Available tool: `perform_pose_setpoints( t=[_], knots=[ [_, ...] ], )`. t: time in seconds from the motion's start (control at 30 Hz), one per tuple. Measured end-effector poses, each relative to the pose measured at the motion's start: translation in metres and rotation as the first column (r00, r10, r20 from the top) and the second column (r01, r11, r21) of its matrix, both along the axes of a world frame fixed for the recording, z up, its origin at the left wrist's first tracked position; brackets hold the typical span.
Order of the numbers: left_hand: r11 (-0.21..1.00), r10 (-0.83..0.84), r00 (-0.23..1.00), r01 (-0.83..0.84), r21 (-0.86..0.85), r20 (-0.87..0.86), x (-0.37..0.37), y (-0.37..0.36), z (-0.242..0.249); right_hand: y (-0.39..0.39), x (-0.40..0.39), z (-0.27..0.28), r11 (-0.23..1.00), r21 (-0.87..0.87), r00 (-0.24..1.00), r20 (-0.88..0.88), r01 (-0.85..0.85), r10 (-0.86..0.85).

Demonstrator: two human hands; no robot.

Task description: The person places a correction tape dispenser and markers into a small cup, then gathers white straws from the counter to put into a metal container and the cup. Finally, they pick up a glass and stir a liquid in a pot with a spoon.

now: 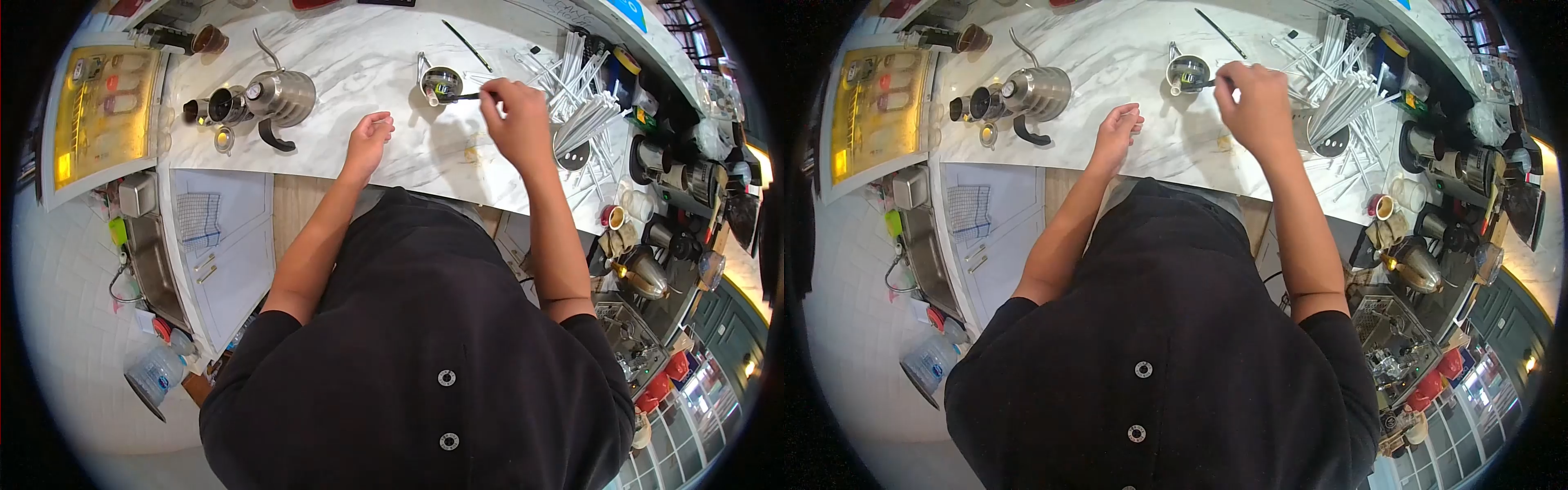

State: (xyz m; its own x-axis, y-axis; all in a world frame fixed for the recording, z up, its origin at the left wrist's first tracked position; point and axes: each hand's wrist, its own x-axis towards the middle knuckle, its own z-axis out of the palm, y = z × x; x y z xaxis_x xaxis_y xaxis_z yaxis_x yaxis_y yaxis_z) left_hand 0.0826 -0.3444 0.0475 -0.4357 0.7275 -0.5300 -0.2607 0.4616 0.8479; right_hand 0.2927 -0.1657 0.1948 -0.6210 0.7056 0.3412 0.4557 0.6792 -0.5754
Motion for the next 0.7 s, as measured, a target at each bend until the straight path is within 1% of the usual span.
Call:
perform_pose_setpoints(
  t=[0.07, 0.13, 0.17, 0.2, 0.27, 0.3, 0.33, 0.37, 0.4, 0.43, 0.5, 0.53, 0.57, 0.6, 0.63, 0.67, 0.7],
  knots=[
    [1.0, -0.001, 1.0, 0.001, -0.003, -0.008, -0.003, -0.001, -0.002, -0.003, -0.012, -0.02, 1.0, 0.012, 1.0, 0.017, -0.007, 0.007],
    [1.0, 0.004, 1.0, -0.004, -0.011, -0.022, -0.006, 0.0, -0.001, -0.006, -0.021, -0.029, 0.99, 0.132, 0.994, 0.103, -0.055, 0.042],
    [1.0, 0.004, 1.0, -0.004, -0.012, -0.022, -0.008, -0.001, -0.001, -0.009, -0.025, -0.033, 0.995, 0.088, 0.988, 0.147, -0.055, 0.042],
    [1.0, 0.011, 1.0, -0.011, -0.008, -0.023, -0.009, -0.001, -0.001, -0.01, -0.026, -0.037, 0.995, 0.088, 0.988, 0.148, -0.055, 0.041],
    [1.0, 0.019, 0.999, -0.019, -0.002, -0.027, -0.011, 0.001, -0.002, -0.011, -0.03, -0.047, 0.996, 0.04, 0.969, 0.239, -0.076, 0.064],
    [1.0, 0.021, 1.0, -0.021, -0.004, -0.023, -0.011, 0.001, -0.004, -0.011, -0.03, -0.049, 0.997, -0.014, 0.955, 0.286, -0.081, 0.082],
    [1.0, 0.022, 1.0, -0.023, -0.007, -0.019, -0.012, 0.001, -0.006, -0.011, -0.03, -0.052, 0.997, -0.013, 0.955, 0.285, -0.082, 0.082],
    [1.0, 0.024, 1.0, -0.024, -0.006, -0.02, -0.013, 0.002, -0.008, -0.011, -0.031, -0.055, 0.996, -0.008, 0.966, 0.245, -0.083, 0.083],
    [1.0, 0.021, 1.0, -0.021, -0.007, -0.018, -0.014, 0.002, -0.011, -0.011, -0.033, -0.052, 0.996, -0.003, 0.975, 0.204, -0.085, 0.083],
    [1.0, 0.017, 1.0, -0.018, -0.008, -0.015, -0.014, 0.003, -0.013, -0.009, -0.032, -0.048, 0.996, -0.003, 0.975, 0.204, -0.084, 0.083],
    [1.0, 0.005, 0.999, -0.004, 0.012, -0.045, -0.017, 0.007, -0.025, -0.006, -0.029, -0.038, 0.974, -0.224, 0.998, 0.038, -0.037, 0.047],
    [0.999, -0.005, 0.997, 0.007, 0.031, -0.075, -0.02, 0.011, -0.031, -0.003, -0.027, -0.041, 0.974, -0.224, 0.998, 0.037, -0.037, 0.046],
    [1.0, -0.003, 0.997, 0.005, 0.029, -0.077, -0.024, 0.017, -0.038, 0.002, -0.022, -0.048, 0.949, -0.306, 0.996, -0.029, 0.069, -0.082],
    [0.999, -0.02, 0.98, 0.027, 0.035, -0.197, -0.026, 0.026, -0.036, 0.01, -0.016, -0.055, 0.905, -0.392, 0.974, -0.083, 0.163, -0.212],
    [0.998, -0.036, 0.949, 0.05, 0.036, -0.313, -0.027, 0.039, -0.032, 0.031, -0.009, -0.064, 0.873, -0.407, 0.953, -0.02, 0.269, -0.303],
    [0.998, -0.037, 0.949, 0.05, 0.033, -0.313, -0.03, 0.051, -0.028, 0.043, -0.006, -0.079, 0.844, -0.435, 0.937, 0.003, 0.315, -0.349],
    [0.994, -0.099, 0.908, 0.109, 0.0, -0.407, -0.033, 0.064, -0.021, 0.057, -0.003, -0.095, 0.853, -0.406, 0.94, 0.048, 0.327, -0.338]
  ],
)
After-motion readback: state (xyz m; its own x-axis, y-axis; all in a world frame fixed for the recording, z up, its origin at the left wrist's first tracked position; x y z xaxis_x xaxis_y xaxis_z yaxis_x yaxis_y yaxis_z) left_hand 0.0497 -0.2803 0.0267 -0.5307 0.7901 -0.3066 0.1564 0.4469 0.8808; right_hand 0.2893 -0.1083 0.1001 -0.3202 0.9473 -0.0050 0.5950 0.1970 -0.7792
